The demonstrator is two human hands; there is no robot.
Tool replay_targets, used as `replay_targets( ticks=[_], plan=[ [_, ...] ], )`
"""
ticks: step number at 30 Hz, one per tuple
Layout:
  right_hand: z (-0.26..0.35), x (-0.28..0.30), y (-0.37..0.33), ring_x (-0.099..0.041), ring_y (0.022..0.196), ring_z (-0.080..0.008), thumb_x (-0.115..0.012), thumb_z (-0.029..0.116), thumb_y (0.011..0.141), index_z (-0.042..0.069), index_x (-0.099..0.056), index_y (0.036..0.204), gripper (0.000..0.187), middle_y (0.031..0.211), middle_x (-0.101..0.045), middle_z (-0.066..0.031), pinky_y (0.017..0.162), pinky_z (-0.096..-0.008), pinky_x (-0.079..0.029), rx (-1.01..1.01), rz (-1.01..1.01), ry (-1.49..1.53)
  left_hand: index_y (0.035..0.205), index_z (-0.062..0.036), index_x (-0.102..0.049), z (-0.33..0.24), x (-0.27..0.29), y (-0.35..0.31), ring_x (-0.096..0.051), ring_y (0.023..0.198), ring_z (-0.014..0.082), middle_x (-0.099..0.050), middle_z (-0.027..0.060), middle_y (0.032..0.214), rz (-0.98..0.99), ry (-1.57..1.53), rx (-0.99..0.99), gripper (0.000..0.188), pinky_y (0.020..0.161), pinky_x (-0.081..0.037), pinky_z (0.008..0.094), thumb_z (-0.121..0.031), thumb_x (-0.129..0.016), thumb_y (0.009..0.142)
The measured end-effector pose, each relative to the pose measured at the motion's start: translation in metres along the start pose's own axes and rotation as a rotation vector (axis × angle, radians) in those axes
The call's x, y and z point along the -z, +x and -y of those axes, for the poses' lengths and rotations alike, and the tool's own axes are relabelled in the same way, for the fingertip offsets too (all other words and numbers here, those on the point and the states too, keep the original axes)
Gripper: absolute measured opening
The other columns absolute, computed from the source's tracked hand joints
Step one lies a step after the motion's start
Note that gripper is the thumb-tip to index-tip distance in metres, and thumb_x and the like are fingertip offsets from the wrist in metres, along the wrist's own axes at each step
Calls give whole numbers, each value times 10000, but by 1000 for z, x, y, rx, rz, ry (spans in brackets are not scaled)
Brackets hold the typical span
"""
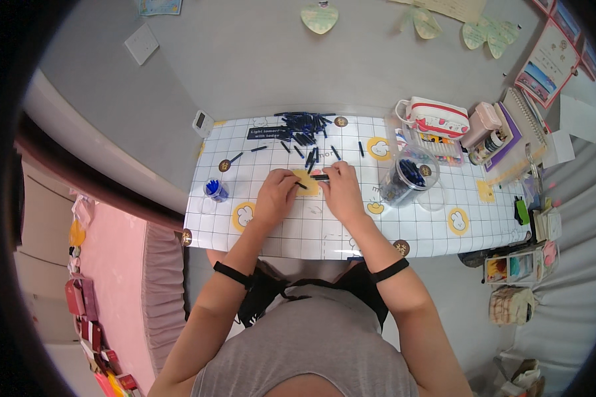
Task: The person repeatedly picks up pen barrels and ink cartridges from a table, inserts the cartridges into the barrels, and places the assembled pens into a clear plastic cup. The person handles both black and blue pens throughout the clip.
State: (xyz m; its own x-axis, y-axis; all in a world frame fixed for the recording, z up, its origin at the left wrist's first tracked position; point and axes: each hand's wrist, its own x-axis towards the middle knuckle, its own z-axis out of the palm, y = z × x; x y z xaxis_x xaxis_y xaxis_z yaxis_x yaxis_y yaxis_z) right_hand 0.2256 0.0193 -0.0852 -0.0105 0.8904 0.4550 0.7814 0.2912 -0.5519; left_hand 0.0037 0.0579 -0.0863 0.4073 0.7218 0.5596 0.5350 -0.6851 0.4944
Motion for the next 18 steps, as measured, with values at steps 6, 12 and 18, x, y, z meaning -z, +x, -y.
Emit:
replay_targets(
  ticks=[6, 12, 18],
  plan=[
    [0, 0, -9, -638, 1050, -334, -829, 32, 932, 46, -825, 1133, 202, 1082, -672, -94, 922, -437, -557, 56, -57, 75, 1054, -32, -758, -6, 5, 1, -680, 1043, 371, -717, 130, 1066, 9, -29, -89, 181, 914, -577, 472, 15, -808, 887],
    [-4, 2, -8, -658, 1056, -318, -831, 12, 927, 66, -834, 1142, 222, 1075, -710, -89, 920, -424, -568, 88, -20, 79, 997, -47, -744, -5, 7, 0, -667, 980, 364, -718, 124, 1046, 12, -36, -92, 168, 889, -551, 461, 20, -818, 862],
    [-6, 2, -6, -676, 1037, -321, -826, -1, 925, 56, -821, 1150, 232, 1123, -753, -84, 919, -418, -577, 32, -8, 179, 993, -48, -745, 1, 10, 0, -675, 991, 347, -753, 114, 1072, 92, -138, -114, 203, 883, -551, 458, 15, -856, 834]
  ],
)
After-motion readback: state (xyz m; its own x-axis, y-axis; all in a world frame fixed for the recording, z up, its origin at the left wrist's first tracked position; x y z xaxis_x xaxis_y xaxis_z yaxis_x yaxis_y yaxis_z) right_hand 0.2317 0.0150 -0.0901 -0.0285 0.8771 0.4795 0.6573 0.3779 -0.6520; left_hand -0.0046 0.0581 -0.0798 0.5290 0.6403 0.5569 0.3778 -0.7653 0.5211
